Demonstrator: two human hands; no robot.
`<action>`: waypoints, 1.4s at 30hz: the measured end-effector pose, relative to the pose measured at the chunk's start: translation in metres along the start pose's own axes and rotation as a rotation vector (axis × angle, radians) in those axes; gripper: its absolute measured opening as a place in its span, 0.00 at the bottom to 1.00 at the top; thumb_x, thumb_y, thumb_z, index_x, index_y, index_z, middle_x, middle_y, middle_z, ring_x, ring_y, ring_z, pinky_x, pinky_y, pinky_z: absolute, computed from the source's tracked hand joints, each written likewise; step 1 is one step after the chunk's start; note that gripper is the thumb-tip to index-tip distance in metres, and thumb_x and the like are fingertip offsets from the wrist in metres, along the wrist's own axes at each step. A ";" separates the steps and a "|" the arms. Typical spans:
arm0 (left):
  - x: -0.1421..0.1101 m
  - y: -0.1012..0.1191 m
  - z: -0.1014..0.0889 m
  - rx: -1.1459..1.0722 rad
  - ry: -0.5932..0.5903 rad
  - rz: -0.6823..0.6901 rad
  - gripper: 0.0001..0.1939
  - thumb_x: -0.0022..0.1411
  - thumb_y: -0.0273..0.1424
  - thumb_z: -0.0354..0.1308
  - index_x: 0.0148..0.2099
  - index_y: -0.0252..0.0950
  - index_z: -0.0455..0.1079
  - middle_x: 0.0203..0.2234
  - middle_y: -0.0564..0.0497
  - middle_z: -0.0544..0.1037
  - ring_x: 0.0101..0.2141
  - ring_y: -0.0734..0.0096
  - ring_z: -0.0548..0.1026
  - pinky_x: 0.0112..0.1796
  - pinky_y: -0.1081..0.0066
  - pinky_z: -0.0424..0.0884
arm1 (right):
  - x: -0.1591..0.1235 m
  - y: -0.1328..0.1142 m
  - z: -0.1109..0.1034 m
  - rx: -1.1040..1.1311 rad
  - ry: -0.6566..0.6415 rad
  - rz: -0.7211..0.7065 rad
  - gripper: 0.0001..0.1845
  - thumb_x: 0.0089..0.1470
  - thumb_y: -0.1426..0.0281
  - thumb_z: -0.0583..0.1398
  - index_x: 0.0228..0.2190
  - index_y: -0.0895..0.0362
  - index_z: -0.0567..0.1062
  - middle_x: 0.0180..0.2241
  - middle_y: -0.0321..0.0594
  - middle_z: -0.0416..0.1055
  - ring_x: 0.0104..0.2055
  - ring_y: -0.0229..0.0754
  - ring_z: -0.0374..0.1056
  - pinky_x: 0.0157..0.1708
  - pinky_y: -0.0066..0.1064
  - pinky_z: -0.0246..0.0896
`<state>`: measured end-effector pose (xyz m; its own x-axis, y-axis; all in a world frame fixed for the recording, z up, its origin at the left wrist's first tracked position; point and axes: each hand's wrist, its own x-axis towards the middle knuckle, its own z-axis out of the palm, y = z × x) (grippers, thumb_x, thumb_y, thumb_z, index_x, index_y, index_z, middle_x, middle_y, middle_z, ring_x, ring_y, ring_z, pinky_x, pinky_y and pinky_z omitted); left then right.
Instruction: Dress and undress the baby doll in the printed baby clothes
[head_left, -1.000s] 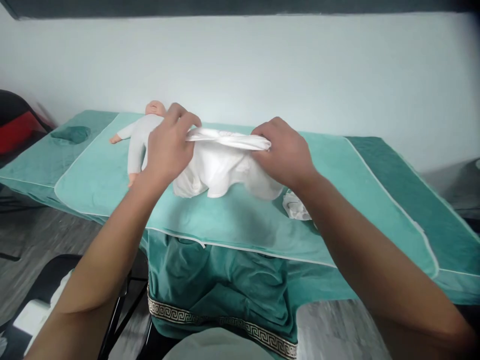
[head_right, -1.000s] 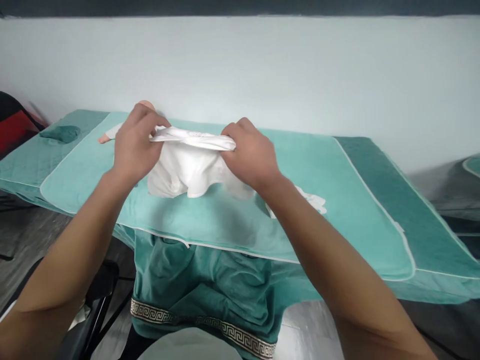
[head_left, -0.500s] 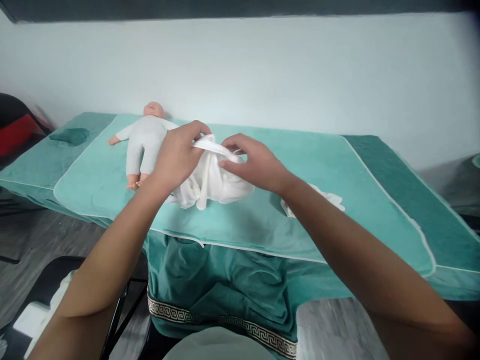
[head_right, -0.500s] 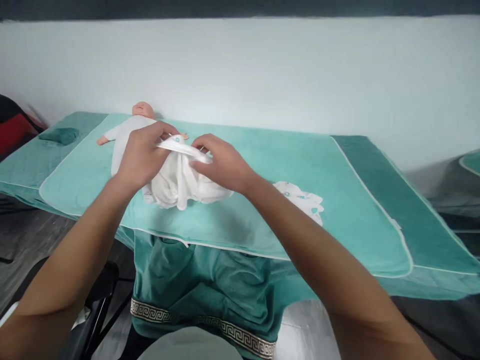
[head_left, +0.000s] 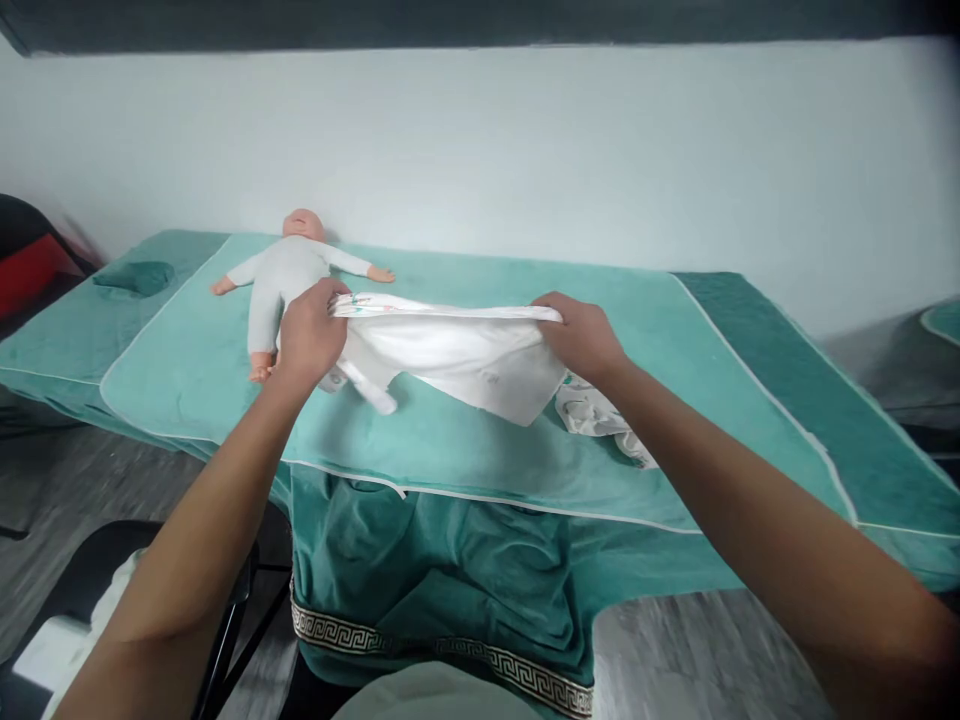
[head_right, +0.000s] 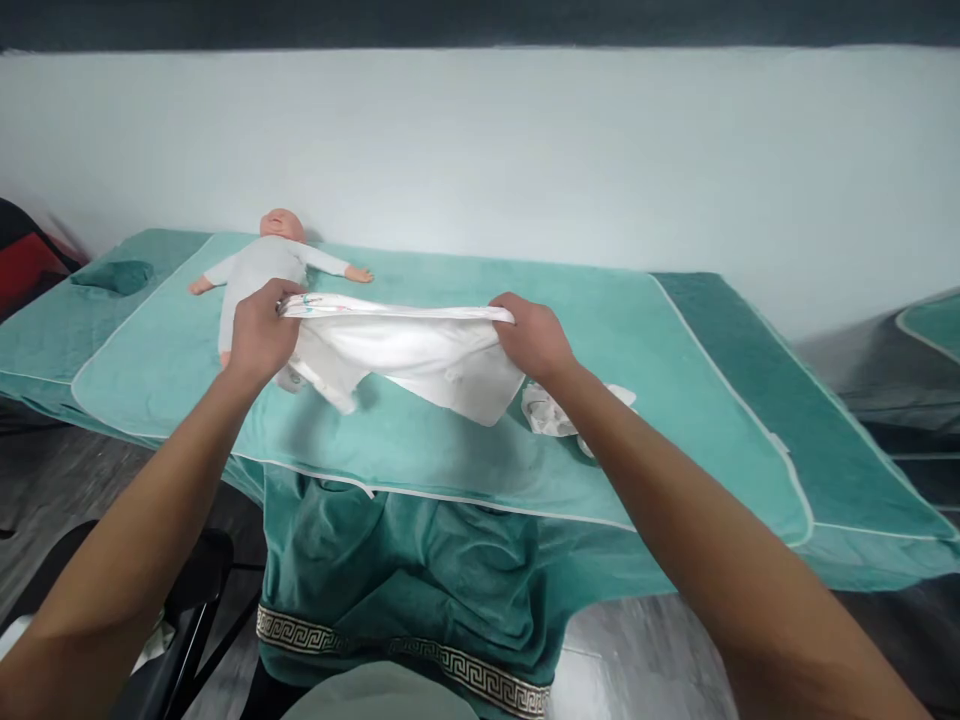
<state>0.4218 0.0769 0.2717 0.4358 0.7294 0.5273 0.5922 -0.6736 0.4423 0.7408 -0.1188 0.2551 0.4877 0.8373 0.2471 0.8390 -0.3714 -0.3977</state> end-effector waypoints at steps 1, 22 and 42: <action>0.000 0.000 0.001 -0.013 0.013 -0.006 0.18 0.60 0.24 0.51 0.48 0.41 0.74 0.42 0.49 0.83 0.44 0.59 0.79 0.48 0.63 0.73 | -0.001 0.004 -0.001 -0.052 0.001 0.042 0.22 0.56 0.70 0.54 0.48 0.53 0.79 0.42 0.47 0.81 0.42 0.54 0.74 0.40 0.39 0.65; 0.003 0.002 0.191 0.256 -0.432 -0.124 0.20 0.72 0.28 0.45 0.60 0.30 0.70 0.62 0.33 0.70 0.63 0.45 0.68 0.63 0.51 0.65 | 0.047 -0.029 0.168 -0.194 -0.101 -0.022 0.30 0.71 0.66 0.46 0.65 0.73 0.63 0.67 0.65 0.62 0.71 0.60 0.55 0.70 0.52 0.49; 0.044 0.003 0.229 0.041 -0.205 -0.214 0.26 0.71 0.26 0.42 0.68 0.27 0.62 0.63 0.34 0.71 0.65 0.50 0.67 0.66 0.56 0.62 | 0.092 -0.022 0.177 -0.137 -0.052 0.005 0.32 0.69 0.65 0.47 0.69 0.64 0.59 0.75 0.52 0.48 0.76 0.56 0.45 0.70 0.55 0.48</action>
<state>0.5977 0.1344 0.1301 0.4236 0.8658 0.2664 0.7100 -0.5000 0.4959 0.7248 0.0368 0.1302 0.4816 0.8538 0.1976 0.8635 -0.4237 -0.2735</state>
